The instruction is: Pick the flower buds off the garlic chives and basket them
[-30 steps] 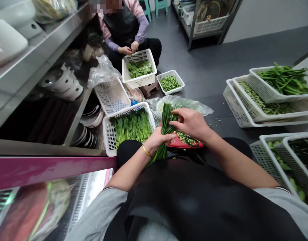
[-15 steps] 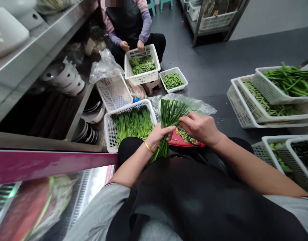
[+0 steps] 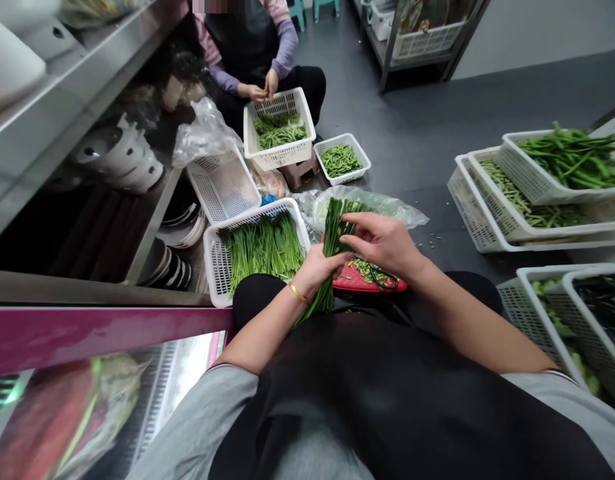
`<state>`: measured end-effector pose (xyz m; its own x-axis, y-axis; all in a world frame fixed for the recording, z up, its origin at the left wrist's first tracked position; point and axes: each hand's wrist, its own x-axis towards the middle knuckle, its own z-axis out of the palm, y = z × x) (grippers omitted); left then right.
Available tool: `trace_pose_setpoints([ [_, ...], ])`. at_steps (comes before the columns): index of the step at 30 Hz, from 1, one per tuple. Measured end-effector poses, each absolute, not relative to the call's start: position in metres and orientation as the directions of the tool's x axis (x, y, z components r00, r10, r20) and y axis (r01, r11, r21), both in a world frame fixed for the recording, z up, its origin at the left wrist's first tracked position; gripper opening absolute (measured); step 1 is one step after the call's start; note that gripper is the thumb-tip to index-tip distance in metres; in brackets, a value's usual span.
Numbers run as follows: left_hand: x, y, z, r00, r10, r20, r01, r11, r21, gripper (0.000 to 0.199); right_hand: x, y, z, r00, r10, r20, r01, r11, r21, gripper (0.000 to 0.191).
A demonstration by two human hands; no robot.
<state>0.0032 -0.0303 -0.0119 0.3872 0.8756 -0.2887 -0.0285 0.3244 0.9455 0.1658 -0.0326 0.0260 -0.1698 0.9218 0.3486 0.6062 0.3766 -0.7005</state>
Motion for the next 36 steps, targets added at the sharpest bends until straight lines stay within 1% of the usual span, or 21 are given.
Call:
trace_pose_setpoints([
  [2,0.003,-0.028,-0.010,0.392,0.873,-0.291,0.039,0.300,0.953,0.046,0.161,-0.032,0.022,-0.211,0.908,0.361,0.719,0.394,-0.572,0.024],
  [4,0.002,-0.021,-0.004,0.417,0.865,-0.278,0.145,0.238,0.960,0.043,0.162,-0.033,0.017,-0.234,0.893,0.384,0.732,0.421,-0.535,0.022],
  [7,0.000,-0.008,0.015,0.444,0.883,-0.153,0.357,-0.018,0.934,0.024,0.170,-0.037,0.012,-0.188,0.886,0.424,0.617,0.442,-0.651,0.021],
  [9,0.004,0.001,0.030,0.447,0.893,-0.047,0.510,-0.212,0.834,0.010,0.175,-0.042,0.009,-0.104,0.916,0.387,0.578,0.372,-0.726,0.018],
  [11,0.012,0.007,0.043,0.473,0.881,-0.014,0.621,-0.323,0.714,0.013,0.180,-0.045,0.007,-0.066,0.950,0.307,0.623,0.279,-0.731,0.014],
  [13,0.024,0.011,0.048,0.527,0.847,-0.070,0.664,-0.359,0.656,0.016,0.186,-0.047,0.008,-0.144,0.973,0.181,0.669,0.231,-0.707,0.011],
  [15,0.035,0.012,0.048,0.581,0.793,-0.182,0.656,-0.324,0.681,0.017,0.198,-0.050,0.010,-0.254,0.965,0.062,0.641,0.216,-0.736,0.011],
  [16,0.039,0.013,0.045,0.593,0.767,-0.246,0.646,-0.271,0.714,0.017,0.206,-0.053,0.011,-0.288,0.957,0.042,0.585,0.210,-0.783,0.011],
  [17,0.042,0.013,0.043,0.593,0.743,-0.310,0.633,-0.191,0.750,0.019,0.215,-0.057,0.012,-0.273,0.960,0.064,0.500,0.199,-0.843,0.012],
  [19,0.044,0.011,0.037,0.559,0.717,-0.416,0.586,0.014,0.810,0.025,0.233,-0.067,0.013,-0.151,0.977,0.152,0.281,0.190,-0.941,0.015],
  [20,0.045,0.010,0.034,0.536,0.710,-0.457,0.554,0.113,0.825,0.029,0.241,-0.072,0.013,-0.095,0.977,0.190,0.193,0.205,-0.960,0.020],
  [21,0.045,0.008,0.032,0.519,0.700,-0.491,0.525,0.193,0.829,0.032,0.246,-0.076,0.011,-0.056,0.972,0.228,0.156,0.234,-0.960,0.025],
  [22,0.045,0.005,0.030,0.510,0.688,-0.516,0.502,0.249,0.828,0.034,0.249,-0.079,0.009,-0.038,0.963,0.266,0.181,0.268,-0.946,0.029],
  [23,0.046,0.002,0.028,0.507,0.678,-0.533,0.490,0.282,0.825,0.035,0.249,-0.080,0.007,-0.039,0.952,0.305,0.256,0.304,-0.918,0.030],
  [25,0.049,-0.004,0.026,0.502,0.667,-0.550,0.492,0.303,0.816,0.035,0.241,-0.079,0.002,-0.057,0.934,0.354,0.471,0.338,-0.815,0.026],
  [27,0.053,-0.009,0.024,0.490,0.673,-0.554,0.498,0.305,0.812,0.037,0.227,-0.073,-0.001,-0.064,0.945,0.320,0.652,0.283,-0.703,0.023],
  [29,0.055,-0.012,0.023,0.472,0.693,-0.546,0.501,0.298,0.812,0.036,0.213,-0.067,-0.001,-0.078,0.970,0.232,0.754,0.210,-0.623,0.022],
  [31,0.056,-0.014,0.020,0.445,0.723,-0.528,0.505,0.285,0.815,0.031,0.201,-0.065,0.000,-0.073,0.981,0.177,0.797,0.164,-0.581,0.022],
  [33,0.056,-0.015,0.018,0.416,0.755,-0.507,0.507,0.270,0.818,0.026,0.193,-0.064,-0.001,-0.065,0.982,0.175,0.796,0.156,-0.585,0.021],
  [35,0.055,-0.015,0.015,0.396,0.776,-0.491,0.505,0.263,0.822,0.026,0.188,-0.065,-0.004,-0.034,0.980,0.194,0.746,0.154,-0.648,0.019],
  [36,0.054,-0.015,0.014,0.391,0.781,-0.487,0.502,0.262,0.824,0.027,0.188,-0.064,-0.007,-0.008,0.982,0.190,0.684,0.144,-0.715,0.016],
])
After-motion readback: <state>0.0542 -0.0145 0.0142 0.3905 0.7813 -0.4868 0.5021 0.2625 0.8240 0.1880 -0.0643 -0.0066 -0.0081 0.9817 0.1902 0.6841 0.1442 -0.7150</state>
